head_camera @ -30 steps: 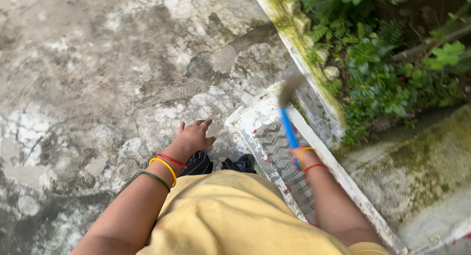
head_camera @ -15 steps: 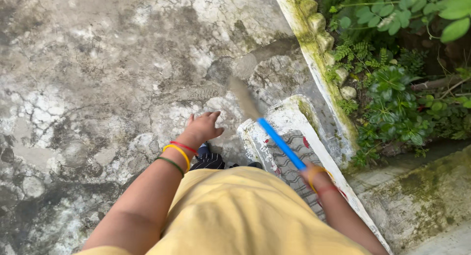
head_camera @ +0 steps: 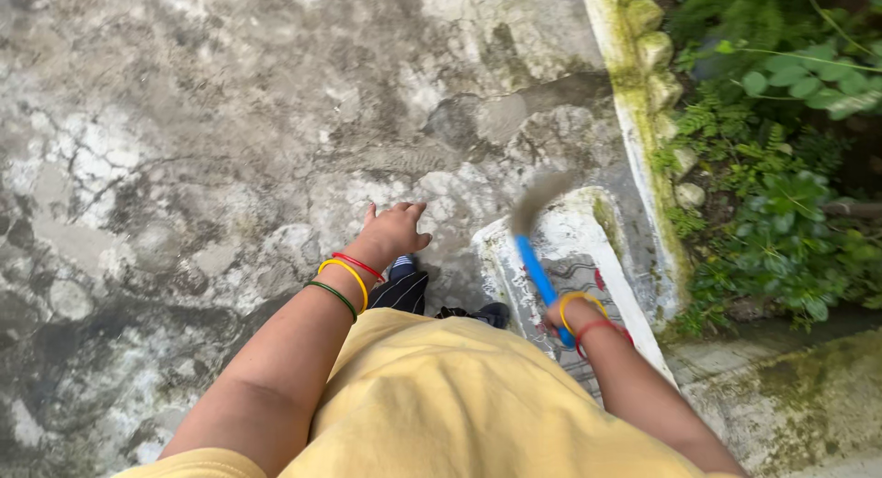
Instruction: The person sweeps the concrete floor and a small ledge outside using a short broom held by hand.
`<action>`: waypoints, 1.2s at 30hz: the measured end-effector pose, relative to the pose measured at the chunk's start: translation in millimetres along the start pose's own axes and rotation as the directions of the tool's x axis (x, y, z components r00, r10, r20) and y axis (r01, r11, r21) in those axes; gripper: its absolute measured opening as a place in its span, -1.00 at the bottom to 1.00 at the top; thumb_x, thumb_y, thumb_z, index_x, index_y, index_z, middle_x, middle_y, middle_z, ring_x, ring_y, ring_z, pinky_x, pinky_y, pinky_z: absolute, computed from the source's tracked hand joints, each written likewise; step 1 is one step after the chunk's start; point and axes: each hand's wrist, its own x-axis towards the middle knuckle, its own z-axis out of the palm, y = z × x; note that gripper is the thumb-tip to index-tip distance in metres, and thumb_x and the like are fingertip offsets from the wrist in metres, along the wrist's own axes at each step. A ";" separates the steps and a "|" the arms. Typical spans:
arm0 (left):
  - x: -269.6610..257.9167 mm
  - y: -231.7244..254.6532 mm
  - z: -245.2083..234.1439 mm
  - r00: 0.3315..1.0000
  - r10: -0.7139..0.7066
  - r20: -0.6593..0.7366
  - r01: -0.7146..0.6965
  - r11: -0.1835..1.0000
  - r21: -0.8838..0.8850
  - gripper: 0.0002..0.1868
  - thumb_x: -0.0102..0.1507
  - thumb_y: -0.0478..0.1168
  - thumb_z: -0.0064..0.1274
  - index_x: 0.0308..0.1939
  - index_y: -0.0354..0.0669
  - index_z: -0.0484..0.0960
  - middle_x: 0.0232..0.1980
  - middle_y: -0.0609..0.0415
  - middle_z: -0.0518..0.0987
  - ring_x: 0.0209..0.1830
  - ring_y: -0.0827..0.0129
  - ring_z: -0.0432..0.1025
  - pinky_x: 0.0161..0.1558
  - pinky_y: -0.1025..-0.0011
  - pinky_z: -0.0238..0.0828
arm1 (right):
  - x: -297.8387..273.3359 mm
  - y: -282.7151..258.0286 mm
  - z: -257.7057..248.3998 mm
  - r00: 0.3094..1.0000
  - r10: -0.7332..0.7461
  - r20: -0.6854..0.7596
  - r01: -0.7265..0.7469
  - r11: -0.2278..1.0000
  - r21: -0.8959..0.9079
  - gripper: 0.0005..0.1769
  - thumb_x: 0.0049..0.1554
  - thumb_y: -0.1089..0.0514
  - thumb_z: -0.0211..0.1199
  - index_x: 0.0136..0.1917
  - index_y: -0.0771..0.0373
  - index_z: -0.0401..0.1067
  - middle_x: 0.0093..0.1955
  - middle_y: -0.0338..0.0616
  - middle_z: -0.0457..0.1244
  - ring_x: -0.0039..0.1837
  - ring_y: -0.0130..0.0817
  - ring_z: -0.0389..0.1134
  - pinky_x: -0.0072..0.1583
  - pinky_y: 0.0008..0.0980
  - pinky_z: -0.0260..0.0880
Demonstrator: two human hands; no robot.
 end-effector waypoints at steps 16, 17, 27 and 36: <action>30.8 -104.9 -88.6 0.996 0.023 -0.082 -0.029 0.997 -0.068 -0.19 0.24 0.17 0.05 0.55 0.17 0.19 0.52 0.08 0.30 0.50 0.19 0.23 0.52 -0.29 -0.27 | -59.4 -32.5 -35.1 0.998 0.043 0.053 -0.068 0.609 0.791 -0.85 0.04 0.20 0.34 -0.11 0.19 0.42 -0.21 0.13 0.32 -0.30 -0.06 0.35 -0.24 0.03 0.38; 33.0 -104.4 -90.0 0.997 0.024 -0.076 -0.030 0.997 -0.070 -0.19 0.25 0.18 0.04 0.55 0.17 0.20 0.52 0.08 0.32 0.50 0.18 0.24 0.53 -0.28 -0.27 | -64.2 -30.1 -25.2 0.998 0.068 0.016 -0.060 0.722 0.689 -0.78 0.01 0.16 0.38 -0.07 0.25 0.48 -0.15 0.12 0.37 -0.24 -0.07 0.41 -0.16 -0.01 0.44; 29.4 -115.5 -69.1 0.998 -0.049 -0.046 0.043 0.991 -0.125 -0.17 0.23 0.21 0.06 0.54 0.14 0.20 0.56 0.10 0.28 0.49 0.15 0.27 0.51 -0.27 -0.23 | -32.2 -35.8 -50.3 0.973 0.213 -0.092 -0.208 0.976 0.060 -0.58 0.04 0.03 0.37 0.16 0.18 0.55 0.09 0.06 0.44 0.09 -0.08 0.48 0.14 -0.09 0.46; 64.3 -81.9 -95.3 0.999 0.016 -0.038 -0.017 0.999 -0.031 -0.17 0.23 0.21 0.04 0.55 0.21 0.15 0.55 0.07 0.23 0.54 0.18 0.14 0.49 -0.27 -0.31 | -72.1 60.7 -13.3 0.920 0.363 -0.146 -0.272 0.861 0.429 -0.37 0.04 0.01 0.46 0.33 0.03 0.31 0.12 0.06 0.43 0.06 -0.06 0.49 0.14 -0.03 0.56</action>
